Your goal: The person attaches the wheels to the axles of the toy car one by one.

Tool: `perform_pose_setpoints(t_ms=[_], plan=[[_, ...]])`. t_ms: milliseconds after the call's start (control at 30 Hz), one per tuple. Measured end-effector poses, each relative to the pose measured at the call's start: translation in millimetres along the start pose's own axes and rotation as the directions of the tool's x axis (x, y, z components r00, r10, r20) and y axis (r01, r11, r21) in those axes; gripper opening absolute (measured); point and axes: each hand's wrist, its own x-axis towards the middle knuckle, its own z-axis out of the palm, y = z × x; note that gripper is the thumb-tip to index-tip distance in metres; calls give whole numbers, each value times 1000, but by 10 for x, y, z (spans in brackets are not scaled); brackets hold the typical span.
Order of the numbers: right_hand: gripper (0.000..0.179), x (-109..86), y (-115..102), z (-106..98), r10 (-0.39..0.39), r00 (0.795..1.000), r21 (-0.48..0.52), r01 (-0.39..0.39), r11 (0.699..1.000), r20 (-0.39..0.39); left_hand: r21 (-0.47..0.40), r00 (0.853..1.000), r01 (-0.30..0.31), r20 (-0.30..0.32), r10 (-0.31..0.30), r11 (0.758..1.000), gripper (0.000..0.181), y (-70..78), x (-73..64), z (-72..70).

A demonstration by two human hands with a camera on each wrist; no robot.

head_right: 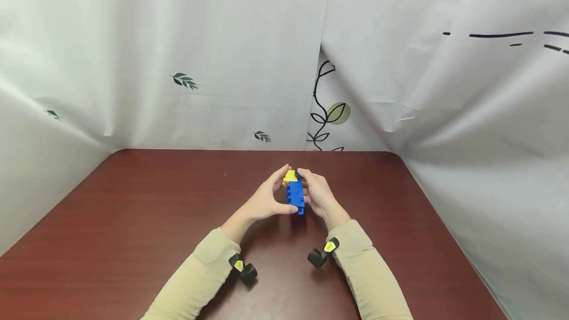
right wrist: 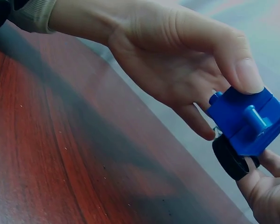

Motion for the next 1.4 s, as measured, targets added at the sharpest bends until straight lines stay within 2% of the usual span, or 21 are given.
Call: perform_pose_setpoints(t_ms=[233, 400, 567, 800, 1033, 1400], plan=[[48, 2, -4, 29, -3, 999, 0, 3, 1000, -35, 11, 998, 62, 2, -62, 998, 99, 3, -9, -26], [42, 18, -2, 47, -48, 998, -23, 47, 999, -36, 35, 998, 61, -15, -60, 998, 98, -1, -10, -51], [35, 37, 33, 59, -40, 998, -35, 38, 999, -51, 57, 997, 81, 1, -81, 995, 99, -7, -29, -66], [43, 40, 51, 62, -50, 995, -68, 44, 997, -89, 57, 996, 93, 1, -93, 994, 98, 17, -27, -64], [42, 56, 7, 44, -61, 992, -106, 49, 993, -111, 105, 996, 92, 5, -93, 990, 99, 62, 10, -80], [39, 60, 26, 55, -64, 991, -109, 51, 993, -121, 100, 995, 96, 3, -97, 990, 99, 42, 1, -66]])
